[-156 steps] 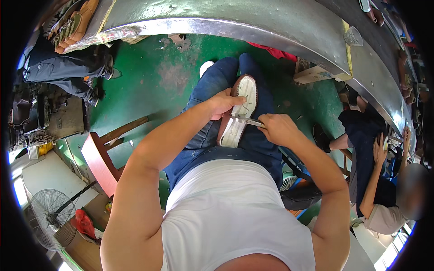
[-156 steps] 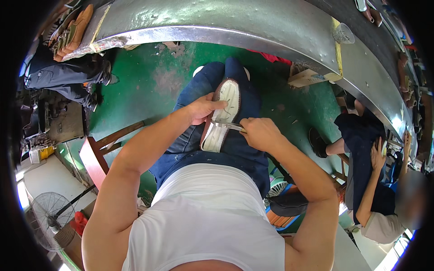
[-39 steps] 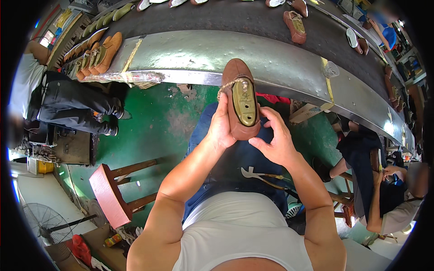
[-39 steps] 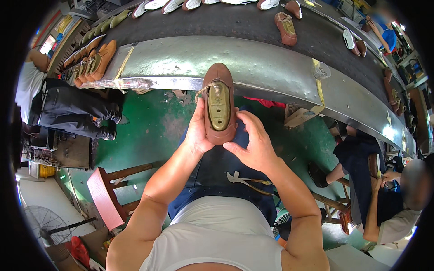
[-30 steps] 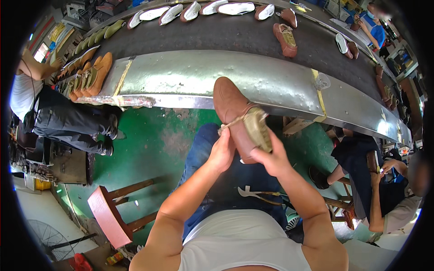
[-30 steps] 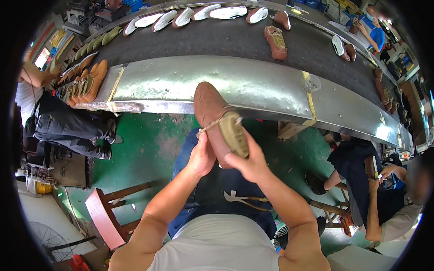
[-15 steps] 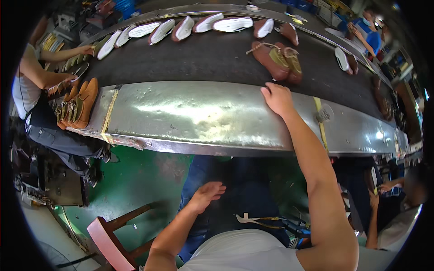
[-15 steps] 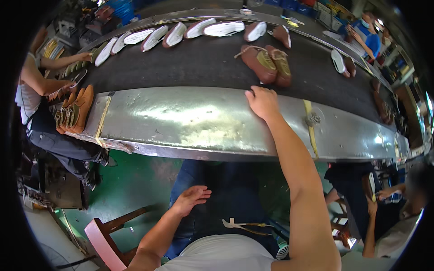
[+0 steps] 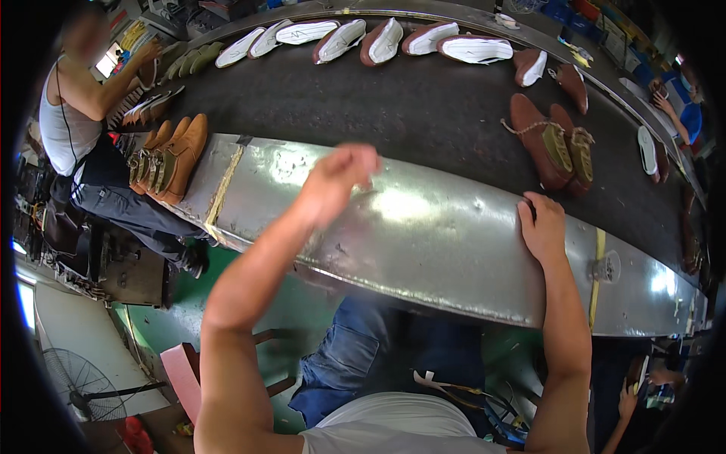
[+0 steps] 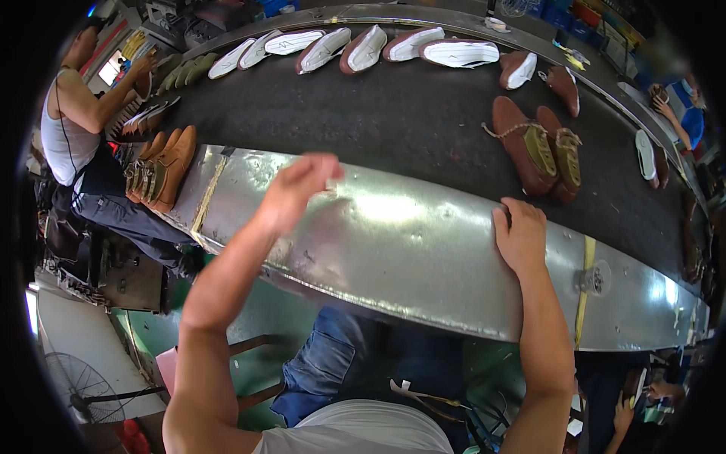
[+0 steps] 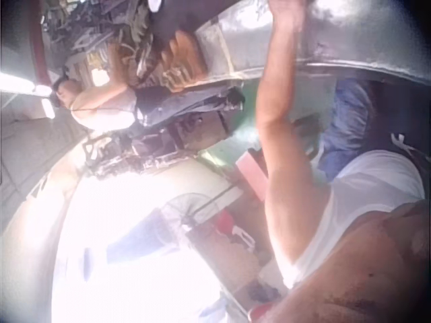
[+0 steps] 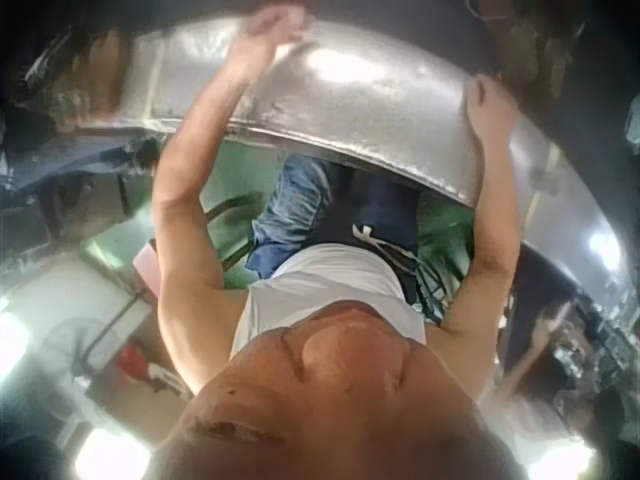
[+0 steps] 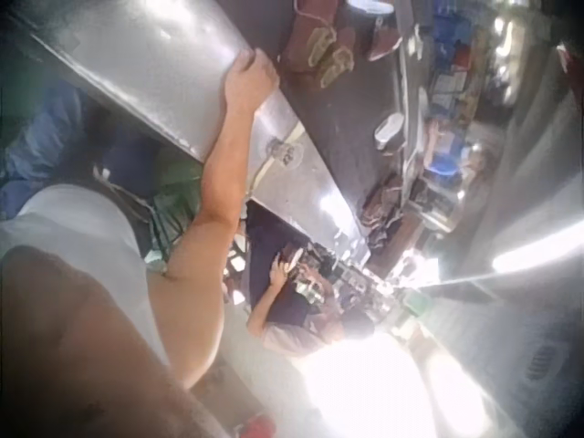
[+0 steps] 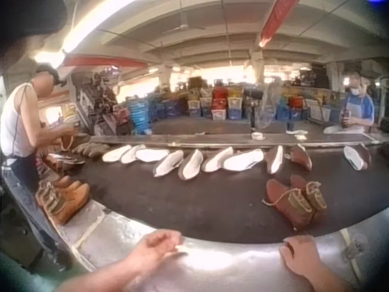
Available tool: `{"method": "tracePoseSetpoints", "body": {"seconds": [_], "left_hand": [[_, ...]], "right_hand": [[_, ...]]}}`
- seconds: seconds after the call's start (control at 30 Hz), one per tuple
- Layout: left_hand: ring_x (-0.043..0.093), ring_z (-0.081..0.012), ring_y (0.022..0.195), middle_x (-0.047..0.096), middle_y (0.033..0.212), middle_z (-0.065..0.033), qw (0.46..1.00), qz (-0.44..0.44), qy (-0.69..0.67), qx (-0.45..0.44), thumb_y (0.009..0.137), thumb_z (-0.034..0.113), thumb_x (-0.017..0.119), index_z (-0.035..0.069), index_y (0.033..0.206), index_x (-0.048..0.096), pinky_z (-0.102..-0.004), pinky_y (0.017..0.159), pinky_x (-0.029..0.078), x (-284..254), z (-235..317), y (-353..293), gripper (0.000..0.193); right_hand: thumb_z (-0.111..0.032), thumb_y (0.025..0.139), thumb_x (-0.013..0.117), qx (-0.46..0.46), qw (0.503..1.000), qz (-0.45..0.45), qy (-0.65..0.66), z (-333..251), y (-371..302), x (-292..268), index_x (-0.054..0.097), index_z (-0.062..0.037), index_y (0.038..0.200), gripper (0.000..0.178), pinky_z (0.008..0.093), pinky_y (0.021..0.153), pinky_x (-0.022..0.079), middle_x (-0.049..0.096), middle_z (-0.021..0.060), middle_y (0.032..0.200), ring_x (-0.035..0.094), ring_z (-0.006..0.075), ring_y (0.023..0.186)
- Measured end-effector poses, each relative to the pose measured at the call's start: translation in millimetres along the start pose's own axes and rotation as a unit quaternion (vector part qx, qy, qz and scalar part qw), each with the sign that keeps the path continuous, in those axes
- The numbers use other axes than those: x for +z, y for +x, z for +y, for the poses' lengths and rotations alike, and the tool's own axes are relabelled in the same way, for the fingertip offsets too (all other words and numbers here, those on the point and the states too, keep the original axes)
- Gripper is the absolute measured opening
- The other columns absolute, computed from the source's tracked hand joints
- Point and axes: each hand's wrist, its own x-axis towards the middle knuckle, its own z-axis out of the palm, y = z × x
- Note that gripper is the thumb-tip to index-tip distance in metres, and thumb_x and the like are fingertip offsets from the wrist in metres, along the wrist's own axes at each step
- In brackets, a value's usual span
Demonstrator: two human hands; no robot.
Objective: The worker is lasting shoes by hand, using pliers to pull the upper material over the last and a hammer to secure it.
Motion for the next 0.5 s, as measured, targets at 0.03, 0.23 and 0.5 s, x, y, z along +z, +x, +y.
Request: {"method": "tracePoseSetpoints", "body": {"seconds": [0.03, 0.23, 0.5], "left_hand": [[0.062, -0.0150, 0.099, 0.068, 0.108, -0.0078, 0.998, 0.034, 0.038, 0.026, 0.097, 0.031, 0.065, -0.001, 0.120, 0.063, -0.0289, 0.085, 0.050, -11.7, -14.2, 49.1, 0.039], [0.028, -0.0471, 0.142, 0.042, 0.147, -0.0315, 0.828, 0.348, 0.439, 0.030, 0.094, 0.069, 0.040, 0.014, 0.130, 0.066, -0.0515, 0.118, 0.021, -149.5, -65.4, 285.7, 0.071], [0.022, -0.0410, 0.147, 0.017, 0.160, -0.0292, 0.936, 0.210, 0.282, -0.022, 0.072, 0.089, 0.051, 0.014, 0.142, 0.056, -0.0435, 0.120, 0.022, -105.8, -54.0, 408.0, 0.103]], "right_hand": [[-0.025, 0.092, 0.061, -0.001, 1.000, 0.001, 0.003, -2.0, 0.8, -2.3, 0.066, -0.0031, 0.109, 0.028, 0.0455, 0.094, 0.043, 0.069, 0.0160, 0.102, 0.063, 0.0347, 0.098], [-0.017, 0.088, 0.064, 0.013, 0.999, -0.014, 0.033, -11.2, 3.7, -6.7, 0.065, -0.0013, 0.106, 0.024, 0.0463, 0.095, 0.041, 0.067, 0.0165, 0.102, 0.061, 0.0352, 0.097], [-0.011, 0.082, 0.067, 0.060, 0.995, -0.067, 0.042, -22.2, 19.2, -18.0, 0.064, -0.0009, 0.104, 0.024, 0.0443, 0.094, 0.040, 0.067, 0.0159, 0.101, 0.061, 0.0339, 0.096]]}}
